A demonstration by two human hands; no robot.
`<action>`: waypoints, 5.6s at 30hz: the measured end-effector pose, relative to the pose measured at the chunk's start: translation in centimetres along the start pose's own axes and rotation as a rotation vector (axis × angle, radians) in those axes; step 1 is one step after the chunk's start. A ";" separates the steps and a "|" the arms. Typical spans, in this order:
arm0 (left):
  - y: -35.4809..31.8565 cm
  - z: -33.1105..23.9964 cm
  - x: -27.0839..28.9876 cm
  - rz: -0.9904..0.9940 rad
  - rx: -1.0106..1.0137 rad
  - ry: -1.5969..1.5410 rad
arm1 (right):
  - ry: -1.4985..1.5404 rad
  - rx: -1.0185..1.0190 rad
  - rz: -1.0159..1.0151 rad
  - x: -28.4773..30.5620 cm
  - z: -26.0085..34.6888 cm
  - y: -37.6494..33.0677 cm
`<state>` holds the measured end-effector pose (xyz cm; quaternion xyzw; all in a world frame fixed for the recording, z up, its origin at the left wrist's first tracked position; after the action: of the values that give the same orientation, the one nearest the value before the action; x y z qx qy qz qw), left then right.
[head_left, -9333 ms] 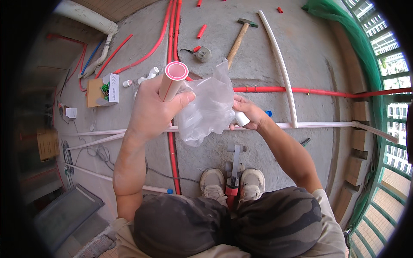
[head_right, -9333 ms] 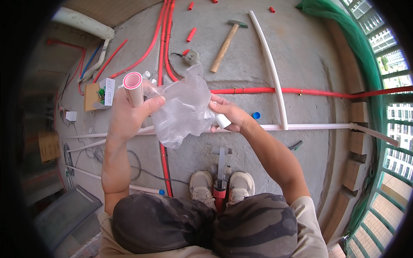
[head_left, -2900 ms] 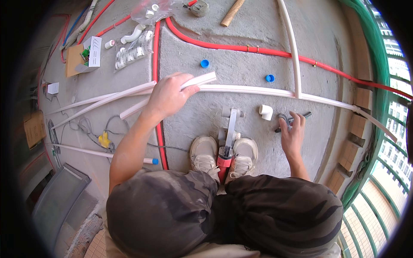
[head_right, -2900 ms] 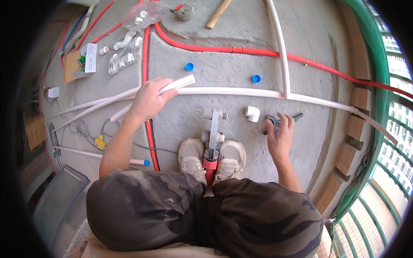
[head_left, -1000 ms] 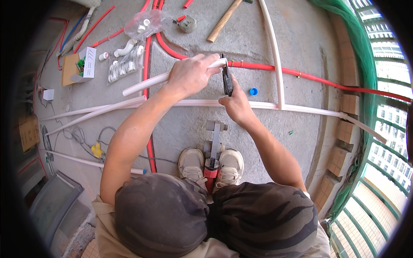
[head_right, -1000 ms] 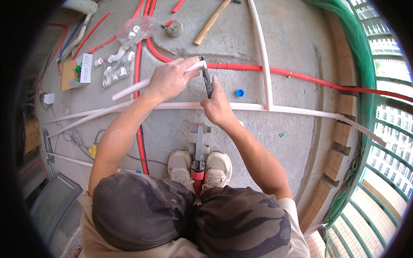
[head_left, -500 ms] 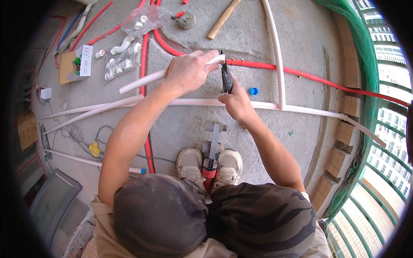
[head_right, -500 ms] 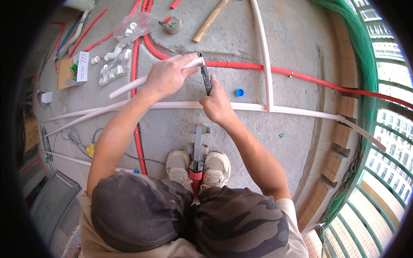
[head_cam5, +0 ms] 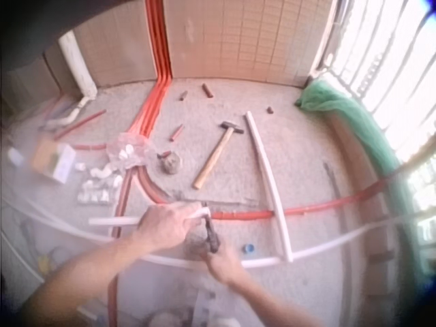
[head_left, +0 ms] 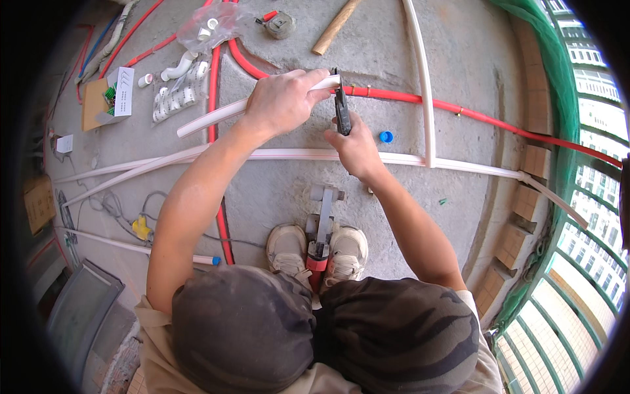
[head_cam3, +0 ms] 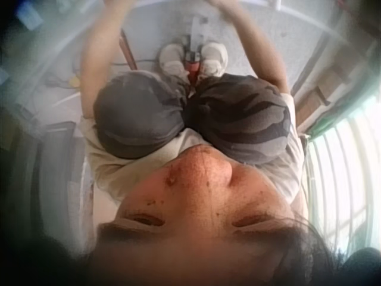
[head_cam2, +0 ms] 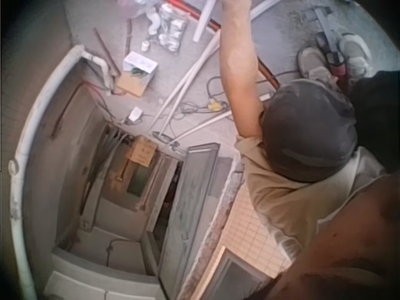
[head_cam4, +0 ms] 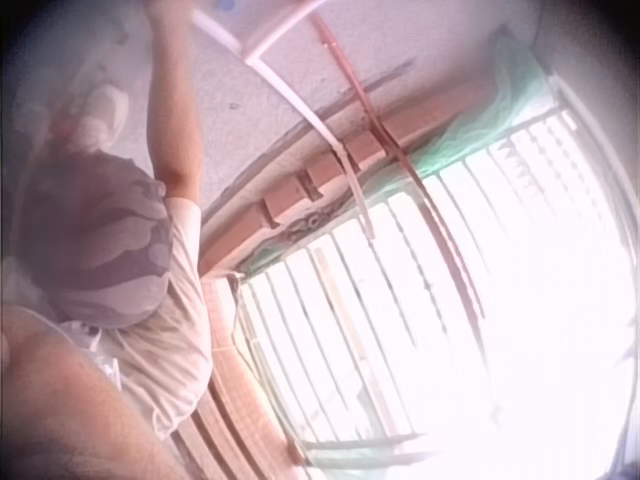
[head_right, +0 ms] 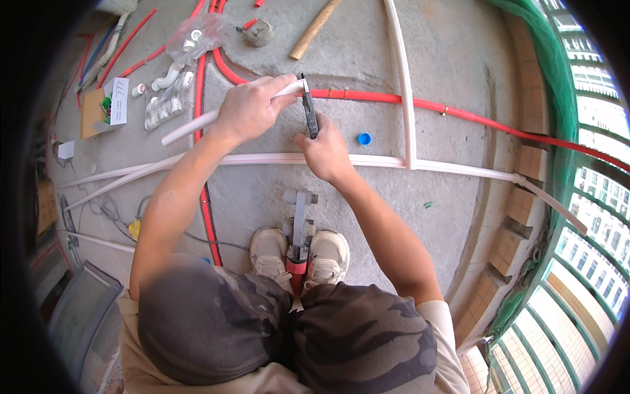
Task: The person cuts white PVC pipes using a pipe cutter and then uses a pipe fusion machine to join the pipes with elbow and T-joint connectors. The person assembles the pipes into a structure on the floor.
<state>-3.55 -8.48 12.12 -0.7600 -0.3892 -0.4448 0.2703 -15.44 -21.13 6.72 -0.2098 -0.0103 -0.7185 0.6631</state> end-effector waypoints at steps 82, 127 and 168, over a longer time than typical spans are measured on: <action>-20.5 6.5 -0.9 0.555 0.398 -0.044 | 0.458 0.010 0.238 3.8 -0.4 -14.7; -16.7 -4.8 5.1 -0.380 -0.706 0.074 | 0.615 0.070 0.278 -0.8 5.8 -15.4; -21.9 1.9 -0.4 0.209 -0.196 0.041 | 0.762 -0.436 0.074 -0.8 -6.7 -20.1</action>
<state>-21.05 4.85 12.30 -0.8099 -0.2569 -0.4656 0.2477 -36.54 -19.87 5.66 -0.0649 0.3943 -0.7058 0.5849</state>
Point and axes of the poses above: each hand's wrist, its own y-axis towards the middle knuckle, its own x-axis out of the back of the hand, z = x × y, the point moved 5 cm from there along y, towards the middle knuckle, and after that the axes turned 12 degrees about x, right-handed, at the moved point
